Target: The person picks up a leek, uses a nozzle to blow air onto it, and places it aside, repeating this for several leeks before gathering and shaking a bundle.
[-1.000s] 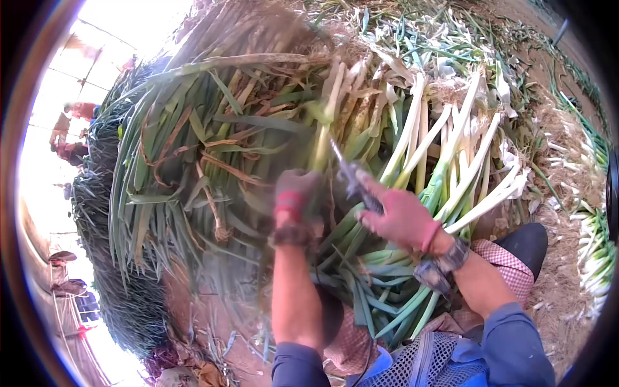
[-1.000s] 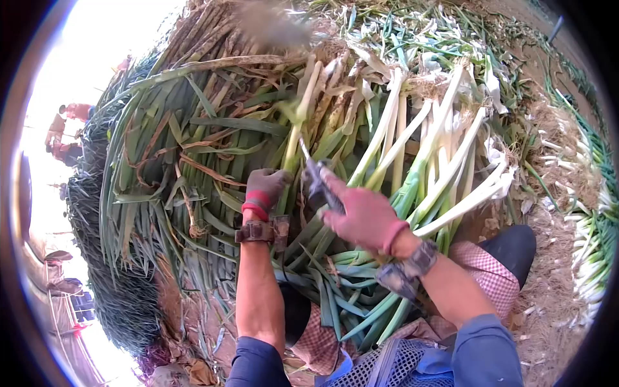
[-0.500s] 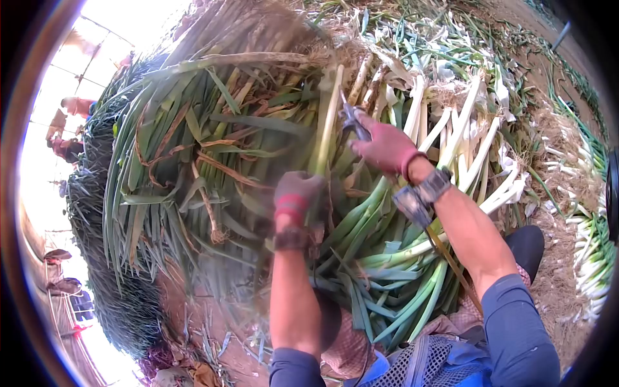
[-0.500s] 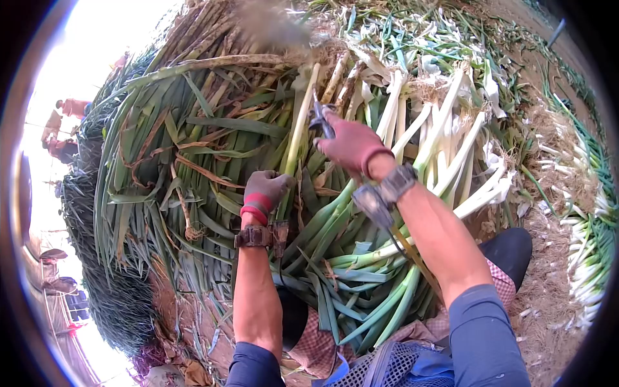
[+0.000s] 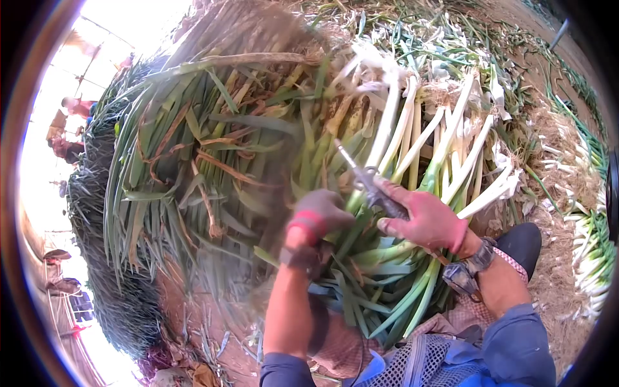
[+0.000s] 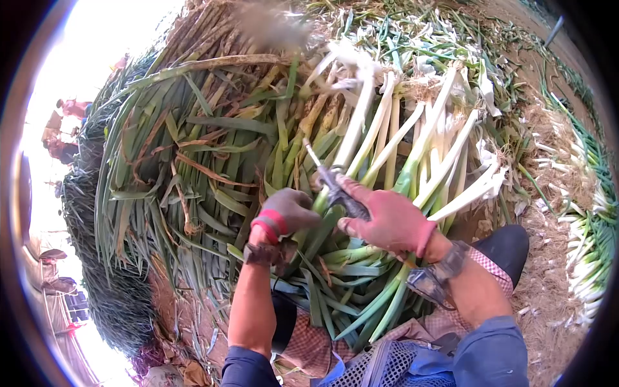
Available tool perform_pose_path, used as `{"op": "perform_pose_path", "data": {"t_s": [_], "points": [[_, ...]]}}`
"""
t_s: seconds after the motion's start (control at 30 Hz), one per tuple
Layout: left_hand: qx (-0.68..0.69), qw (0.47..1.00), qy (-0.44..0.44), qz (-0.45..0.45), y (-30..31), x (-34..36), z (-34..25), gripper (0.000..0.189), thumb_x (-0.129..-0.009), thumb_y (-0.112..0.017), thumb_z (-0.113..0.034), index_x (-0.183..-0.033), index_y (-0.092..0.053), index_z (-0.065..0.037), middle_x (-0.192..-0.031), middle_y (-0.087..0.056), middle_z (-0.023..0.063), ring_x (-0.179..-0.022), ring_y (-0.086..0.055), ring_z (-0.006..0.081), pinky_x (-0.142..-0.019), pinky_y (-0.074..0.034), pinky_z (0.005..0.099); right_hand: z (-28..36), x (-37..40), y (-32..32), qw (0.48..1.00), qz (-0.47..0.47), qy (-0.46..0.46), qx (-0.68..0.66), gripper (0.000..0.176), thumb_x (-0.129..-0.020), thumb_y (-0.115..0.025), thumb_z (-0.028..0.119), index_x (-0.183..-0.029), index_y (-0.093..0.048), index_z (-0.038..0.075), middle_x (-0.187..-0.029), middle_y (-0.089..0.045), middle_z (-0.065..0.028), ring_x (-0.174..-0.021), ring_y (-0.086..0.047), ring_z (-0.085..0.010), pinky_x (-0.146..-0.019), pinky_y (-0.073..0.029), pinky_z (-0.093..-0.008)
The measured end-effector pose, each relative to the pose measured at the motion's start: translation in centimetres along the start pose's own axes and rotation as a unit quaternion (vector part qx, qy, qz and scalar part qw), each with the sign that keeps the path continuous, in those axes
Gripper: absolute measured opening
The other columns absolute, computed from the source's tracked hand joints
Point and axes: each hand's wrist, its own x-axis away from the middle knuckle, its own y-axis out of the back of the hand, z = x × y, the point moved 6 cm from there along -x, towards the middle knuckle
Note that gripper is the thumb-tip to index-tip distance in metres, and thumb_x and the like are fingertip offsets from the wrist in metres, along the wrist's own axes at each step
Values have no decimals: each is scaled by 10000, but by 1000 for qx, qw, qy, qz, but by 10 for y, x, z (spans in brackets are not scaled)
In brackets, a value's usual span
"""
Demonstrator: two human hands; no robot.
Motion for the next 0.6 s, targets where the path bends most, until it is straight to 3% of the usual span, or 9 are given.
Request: {"op": "perform_pose_path", "data": {"t_s": [0.13, 0.2, 0.23, 0.3, 0.33, 0.4, 0.43, 0.53, 0.6], "points": [[-107, 990, -60, 67, -48, 20, -44, 439, -717, -823, -433, -1044, -850, -142, -969, -797, 149, -972, -764, 334, -921, -588, 415, -18, 11, 25, 991, -92, -74, 60, 818, -966, -715, 492, -1647, -434, 136, -848, -723, -200, -785, -733, -392, -775, -580, -475], [-91, 988, -89, 85, -57, 26, -60, 467, -720, -826, -488, -1034, -853, -143, -988, -799, 147, -973, -761, 340, -926, -584, 422, -10, 14, 24, 990, -33, -114, 73, 823, -961, -708, 492, -1644, -433, 124, -882, -740, -211, -832, -736, -416, -811, -578, -491], [-72, 991, -78, 84, -54, 26, -62, 458, -789, -838, -450, -1058, -840, -80, -965, -809, 131, -914, -774, 285, -883, -594, 398, -14, 13, 16, 990, -32, -113, 72, 823, -961, -708, 492, -1644, -433, 124, -882, -740, -211, -832, -736, -416, -811, -578, -491], [42, 995, -53, 70, -42, 6, -40, 428, -835, -827, -395, -1074, -828, -40, -953, -808, 119, -882, -767, 243, -854, -596, 376, 0, 9, 0, 995, -63, 77, 23, 822, -964, -693, 491, -1649, -423, 124, -899, -751, -208, -843, -743, -407, -818, -577, -489], [154, 986, -29, 55, -34, -3, -24, 400, -881, -816, -340, -1090, -816, 0, -942, -807, 107, -850, -760, 202, -824, -598, 355, 3, 6, 3, 995, -63, 77, 21, 822, -964, -693, 491, -1649, -423, 124, -899, -751, -208, -843, -743, -407, -818, -577, -489], [217, 973, -21, -72, -5, -11, -5, 348, -925, -780, -253, -1126, -802, 30, -927, -799, 85, -801, -731, 148, -773, -587, 328, 6, -9, 12, 993, 0, -110, 39, 836, -963, -687, 486, -1660, -404, 121, -907, -750, -219, -871, -748, -402, -833, -576, -489], [175, 975, -8, -134, 2, -27, 16, 334, -924, -762, -252, -1134, -806, 4, -936, -804, 97, -808, -742, 169, -781, -586, 339, 8, -15, 12, 991, -4, -116, 61, 848, -950, -716, 472, -1667, -403, 144, -1045, -763, -233, -931, -758, -386, -859, -576, -454], [116, 967, 27, -224, 15, -52, 40, 317, -923, -715, -251, -1150, -811, -52, -970, -810, 125, -853, -766, 238, -816, -585, 370, 19, -29, -11, 997, 44, -49, 49, 835, -971, -672, 489, -1660, -395, 107, -909, -752, -229, -901, -747, -415, -857, -570, -494], [97, 961, 48, -254, 20, -62, 47, 316, -923, -686, -250, -1158, -813, -82, -996, -811, 142, -891, -778, 285, -843, -586, 390, 14, -45, -22, 998, 16, -10, 53, 845, -971, -664, 497, -1664, -383, 106, -950, -766, -230, -904, -747, -427, -874, -571, -499]]}}
